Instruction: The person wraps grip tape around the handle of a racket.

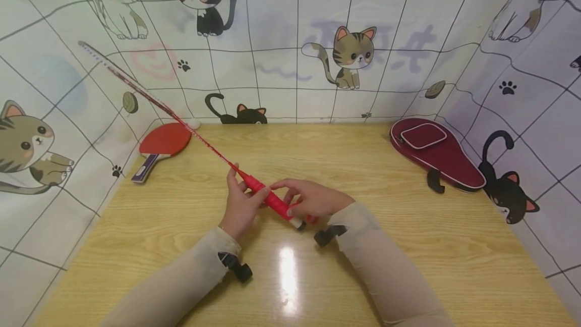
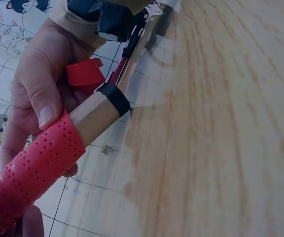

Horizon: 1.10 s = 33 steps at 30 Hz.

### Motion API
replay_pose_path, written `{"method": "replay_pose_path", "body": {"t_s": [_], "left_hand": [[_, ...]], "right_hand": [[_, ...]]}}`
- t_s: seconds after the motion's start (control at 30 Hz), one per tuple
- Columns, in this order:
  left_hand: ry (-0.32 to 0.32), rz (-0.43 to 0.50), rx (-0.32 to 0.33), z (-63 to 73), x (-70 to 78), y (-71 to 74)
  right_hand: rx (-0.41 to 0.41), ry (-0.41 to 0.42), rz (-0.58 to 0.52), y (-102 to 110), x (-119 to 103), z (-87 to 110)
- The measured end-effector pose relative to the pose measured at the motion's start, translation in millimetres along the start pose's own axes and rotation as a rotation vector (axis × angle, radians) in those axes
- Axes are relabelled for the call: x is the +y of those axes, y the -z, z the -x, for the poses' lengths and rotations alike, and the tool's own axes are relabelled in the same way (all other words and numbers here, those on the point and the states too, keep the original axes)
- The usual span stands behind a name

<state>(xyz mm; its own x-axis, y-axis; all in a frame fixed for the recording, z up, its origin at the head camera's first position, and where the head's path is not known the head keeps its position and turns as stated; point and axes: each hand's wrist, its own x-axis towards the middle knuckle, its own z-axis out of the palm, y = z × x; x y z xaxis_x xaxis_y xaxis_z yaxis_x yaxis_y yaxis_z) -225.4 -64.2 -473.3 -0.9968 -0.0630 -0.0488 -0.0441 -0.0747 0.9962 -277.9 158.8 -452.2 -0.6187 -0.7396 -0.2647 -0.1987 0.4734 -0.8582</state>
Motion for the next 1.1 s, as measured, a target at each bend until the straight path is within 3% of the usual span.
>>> {"method": "replay_pose_path", "body": {"t_s": [1.1], "left_hand": [[0.001, -0.028, -0.017, -3.3, -0.3, 1.0]], "right_hand": [[-0.003, -0.019, 0.014, 1.9, 2.6, 0.5]]}}
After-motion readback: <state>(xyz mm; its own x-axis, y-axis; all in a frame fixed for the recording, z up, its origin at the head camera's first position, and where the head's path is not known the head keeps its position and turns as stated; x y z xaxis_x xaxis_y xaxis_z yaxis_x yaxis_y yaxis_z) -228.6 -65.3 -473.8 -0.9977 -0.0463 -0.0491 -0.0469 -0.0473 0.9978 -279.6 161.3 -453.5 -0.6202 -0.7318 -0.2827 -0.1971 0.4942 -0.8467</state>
